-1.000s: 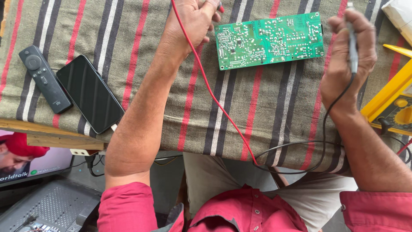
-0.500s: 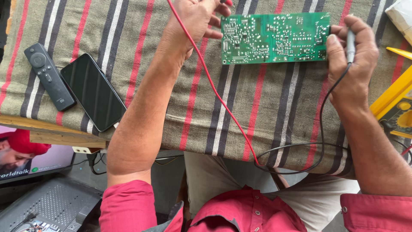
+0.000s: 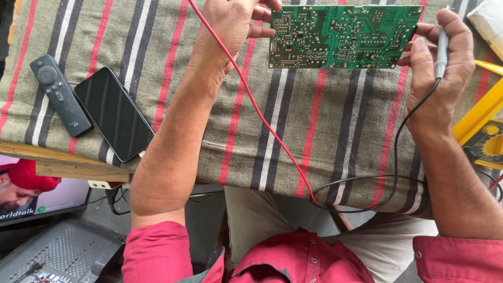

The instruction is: The person uses a multimeter to test various points on a circuit board. They flip the board over to test the backside and then return to the front, repeatedly touching different components with the multimeter probes.

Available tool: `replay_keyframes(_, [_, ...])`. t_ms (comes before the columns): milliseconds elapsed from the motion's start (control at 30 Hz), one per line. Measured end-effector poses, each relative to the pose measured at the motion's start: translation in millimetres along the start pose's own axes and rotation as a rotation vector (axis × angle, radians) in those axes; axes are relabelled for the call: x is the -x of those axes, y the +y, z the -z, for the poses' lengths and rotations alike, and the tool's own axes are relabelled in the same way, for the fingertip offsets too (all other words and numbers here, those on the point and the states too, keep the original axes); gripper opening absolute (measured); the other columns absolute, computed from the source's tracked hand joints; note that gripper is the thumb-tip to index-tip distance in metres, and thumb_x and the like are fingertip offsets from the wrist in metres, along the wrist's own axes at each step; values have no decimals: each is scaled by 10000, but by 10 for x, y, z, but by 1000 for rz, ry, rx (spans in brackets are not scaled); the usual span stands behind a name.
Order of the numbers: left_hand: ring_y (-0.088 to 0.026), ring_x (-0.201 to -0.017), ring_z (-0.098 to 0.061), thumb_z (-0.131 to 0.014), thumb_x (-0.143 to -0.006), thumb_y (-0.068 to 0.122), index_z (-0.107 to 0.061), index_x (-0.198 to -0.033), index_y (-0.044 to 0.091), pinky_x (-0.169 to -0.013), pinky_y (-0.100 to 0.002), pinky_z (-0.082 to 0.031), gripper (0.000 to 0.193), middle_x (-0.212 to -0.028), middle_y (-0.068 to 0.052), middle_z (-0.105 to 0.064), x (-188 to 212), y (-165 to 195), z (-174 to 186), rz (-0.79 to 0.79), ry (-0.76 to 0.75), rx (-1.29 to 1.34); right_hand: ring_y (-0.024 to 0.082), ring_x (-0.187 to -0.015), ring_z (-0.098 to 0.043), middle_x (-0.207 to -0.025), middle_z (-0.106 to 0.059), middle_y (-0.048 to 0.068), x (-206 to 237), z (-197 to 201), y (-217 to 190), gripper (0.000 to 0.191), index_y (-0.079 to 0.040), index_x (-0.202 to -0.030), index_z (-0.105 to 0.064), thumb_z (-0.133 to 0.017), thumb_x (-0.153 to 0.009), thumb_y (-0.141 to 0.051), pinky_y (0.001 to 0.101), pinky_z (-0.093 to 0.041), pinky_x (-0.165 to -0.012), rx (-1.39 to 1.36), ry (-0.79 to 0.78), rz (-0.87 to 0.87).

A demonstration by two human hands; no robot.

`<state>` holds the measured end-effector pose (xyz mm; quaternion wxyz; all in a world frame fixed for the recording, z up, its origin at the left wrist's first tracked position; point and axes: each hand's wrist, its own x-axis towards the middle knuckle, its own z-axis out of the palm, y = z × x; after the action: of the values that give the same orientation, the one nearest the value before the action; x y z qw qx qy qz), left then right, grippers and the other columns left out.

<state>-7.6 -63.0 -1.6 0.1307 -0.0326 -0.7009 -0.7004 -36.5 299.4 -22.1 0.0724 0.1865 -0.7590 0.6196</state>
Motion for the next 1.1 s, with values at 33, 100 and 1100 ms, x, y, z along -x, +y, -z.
replay_keyframes(33, [-211, -969, -784, -533, -1074, 284, -704, -1135, 48, -766, -335, -711, 298, -1019, -107, -773, 3, 4, 2, -1, 1, 5, 93, -953, -624, -1268, -624, 118, -2, -5, -7, 384, 46, -1551, -431, -551, -1187, 21, 231, -585, -873, -5, 1, -5])
replay_keyframes(100, [-213, -971, -782, -539, -1070, 271, -709, -1133, 47, -768, -328, -743, 288, -1023, -107, -773, 6, 11, 5, -2, 1, 16, 97, -947, -625, -1272, -622, 120, -10, -13, -17, 380, 45, -1554, -430, -555, -1196, 18, 231, -575, -862, -13, 2, -10])
replay_keyframes(1100, [-174, -617, -754, -495, -1114, 302, -615, -1171, 51, -476, -282, -645, 284, -912, -85, -747, 144, 583, 18, 196, -470, -135, 111, -876, -680, -977, -657, 74, -24, -182, -344, 101, -6, -1249, -586, -609, -1157, -41, 229, -570, -828, -160, 20, -115])
